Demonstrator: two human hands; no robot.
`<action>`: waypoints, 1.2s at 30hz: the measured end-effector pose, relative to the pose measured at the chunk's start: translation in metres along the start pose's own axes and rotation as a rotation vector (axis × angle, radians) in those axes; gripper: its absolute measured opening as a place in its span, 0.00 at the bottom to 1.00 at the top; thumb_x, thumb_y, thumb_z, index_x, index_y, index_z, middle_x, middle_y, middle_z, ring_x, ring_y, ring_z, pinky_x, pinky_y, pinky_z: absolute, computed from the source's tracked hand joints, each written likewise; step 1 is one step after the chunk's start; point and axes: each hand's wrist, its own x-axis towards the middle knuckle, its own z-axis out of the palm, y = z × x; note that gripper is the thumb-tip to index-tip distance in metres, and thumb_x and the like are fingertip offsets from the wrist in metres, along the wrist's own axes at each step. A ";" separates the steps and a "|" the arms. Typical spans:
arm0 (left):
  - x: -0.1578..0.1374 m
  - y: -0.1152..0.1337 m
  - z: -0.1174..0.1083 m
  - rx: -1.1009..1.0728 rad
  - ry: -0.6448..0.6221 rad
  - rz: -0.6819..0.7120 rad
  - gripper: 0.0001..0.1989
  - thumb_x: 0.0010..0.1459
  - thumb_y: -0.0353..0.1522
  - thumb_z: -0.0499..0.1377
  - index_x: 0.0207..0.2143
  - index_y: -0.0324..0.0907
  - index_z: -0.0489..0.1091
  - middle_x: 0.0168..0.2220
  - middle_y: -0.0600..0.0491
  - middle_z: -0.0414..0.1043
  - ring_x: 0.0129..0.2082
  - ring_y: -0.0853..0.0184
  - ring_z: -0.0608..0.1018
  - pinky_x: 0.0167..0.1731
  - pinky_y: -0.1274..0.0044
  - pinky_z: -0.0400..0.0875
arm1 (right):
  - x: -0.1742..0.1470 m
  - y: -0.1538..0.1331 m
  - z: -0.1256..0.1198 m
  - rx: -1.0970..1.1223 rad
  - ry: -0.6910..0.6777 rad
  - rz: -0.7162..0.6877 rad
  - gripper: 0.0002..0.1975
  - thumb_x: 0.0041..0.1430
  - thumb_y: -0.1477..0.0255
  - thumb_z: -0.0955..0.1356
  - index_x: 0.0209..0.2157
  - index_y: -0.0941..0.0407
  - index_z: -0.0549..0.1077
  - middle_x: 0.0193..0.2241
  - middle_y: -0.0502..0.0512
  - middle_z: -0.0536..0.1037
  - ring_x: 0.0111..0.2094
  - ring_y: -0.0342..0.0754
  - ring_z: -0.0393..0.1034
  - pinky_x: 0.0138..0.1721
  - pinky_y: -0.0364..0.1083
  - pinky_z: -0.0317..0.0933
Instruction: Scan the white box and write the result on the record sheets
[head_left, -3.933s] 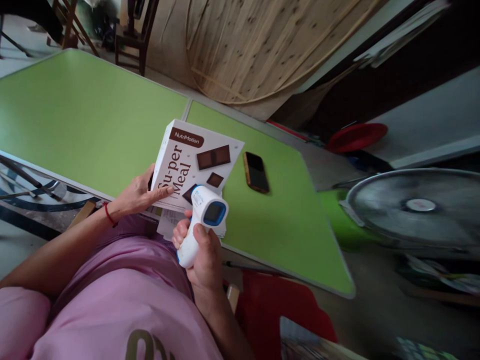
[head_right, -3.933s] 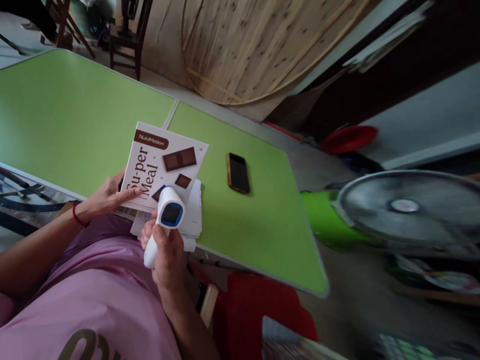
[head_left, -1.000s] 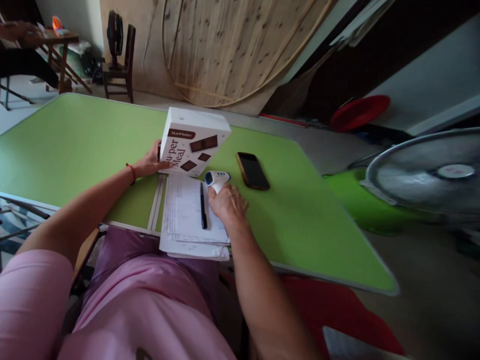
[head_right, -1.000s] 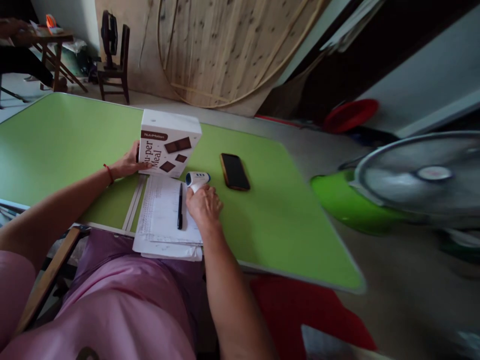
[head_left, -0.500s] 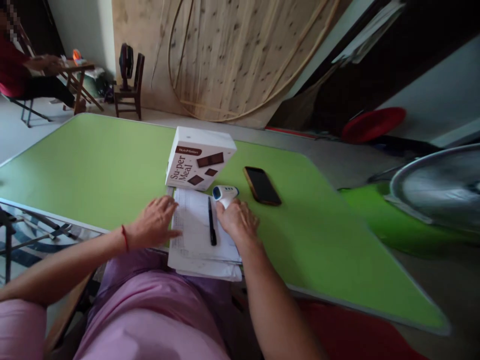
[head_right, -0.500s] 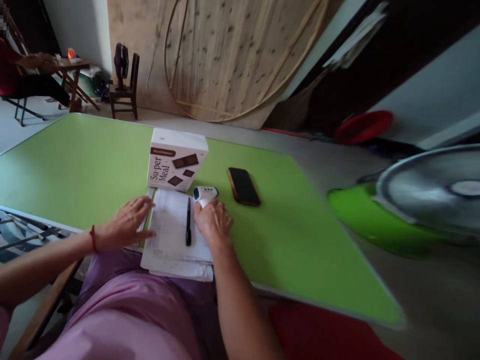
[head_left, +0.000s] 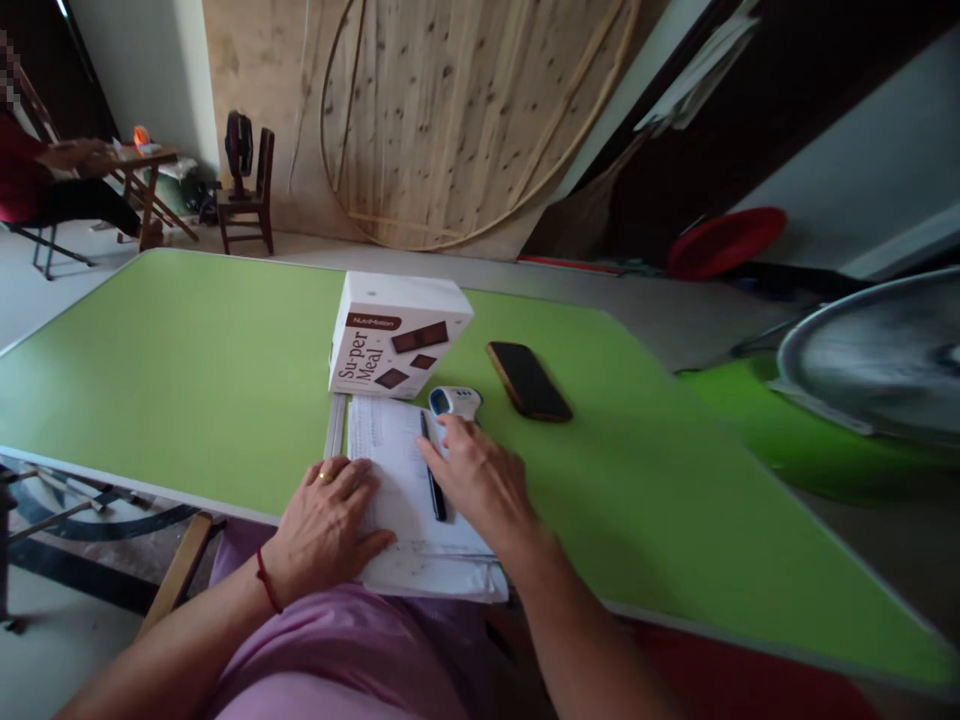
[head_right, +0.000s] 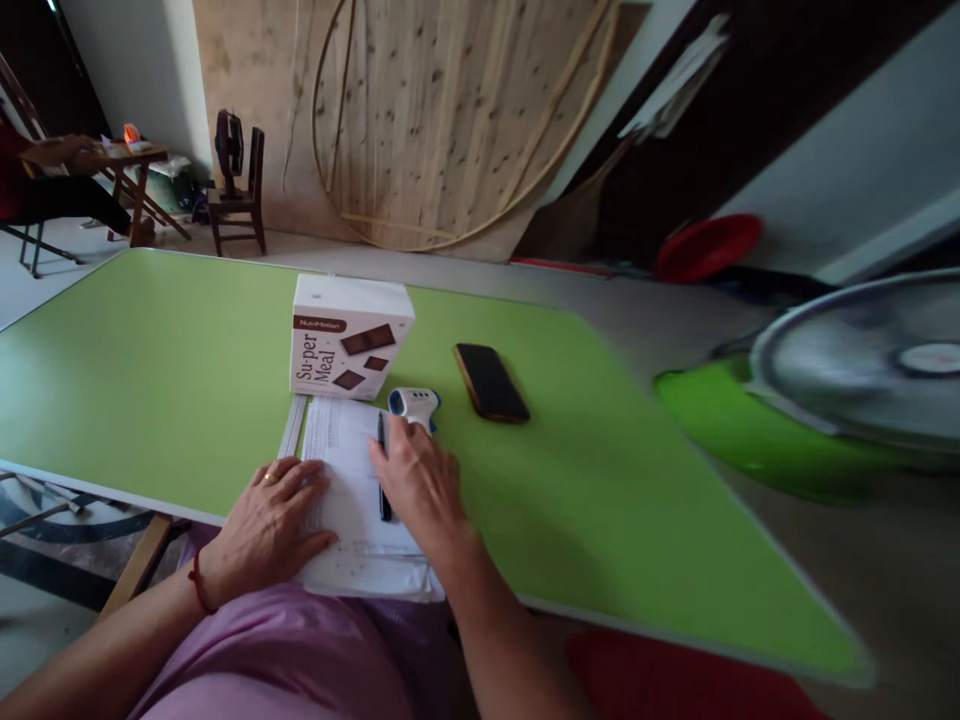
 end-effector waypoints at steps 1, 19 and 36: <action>0.000 0.001 0.000 -0.001 0.002 -0.006 0.27 0.60 0.45 0.65 0.55 0.39 0.68 0.60 0.44 0.67 0.58 0.51 0.68 0.57 0.58 0.69 | 0.000 -0.004 0.002 -0.027 -0.048 -0.017 0.15 0.68 0.68 0.64 0.52 0.60 0.71 0.43 0.65 0.79 0.43 0.57 0.76 0.40 0.48 0.65; 0.000 0.000 0.001 0.000 0.002 0.006 0.25 0.62 0.44 0.63 0.55 0.39 0.67 0.61 0.42 0.66 0.59 0.51 0.68 0.57 0.58 0.68 | -0.015 0.024 0.020 0.943 0.272 -0.121 0.18 0.59 0.58 0.65 0.45 0.55 0.71 0.32 0.54 0.75 0.35 0.49 0.73 0.43 0.51 0.70; 0.003 0.001 0.003 -0.076 -0.061 0.046 0.38 0.62 0.56 0.54 0.59 0.32 0.64 0.66 0.39 0.59 0.62 0.45 0.64 0.60 0.54 0.62 | 0.001 -0.013 0.037 1.122 0.142 0.035 0.08 0.45 0.65 0.67 0.26 0.55 0.69 0.21 0.47 0.70 0.22 0.41 0.61 0.27 0.43 0.60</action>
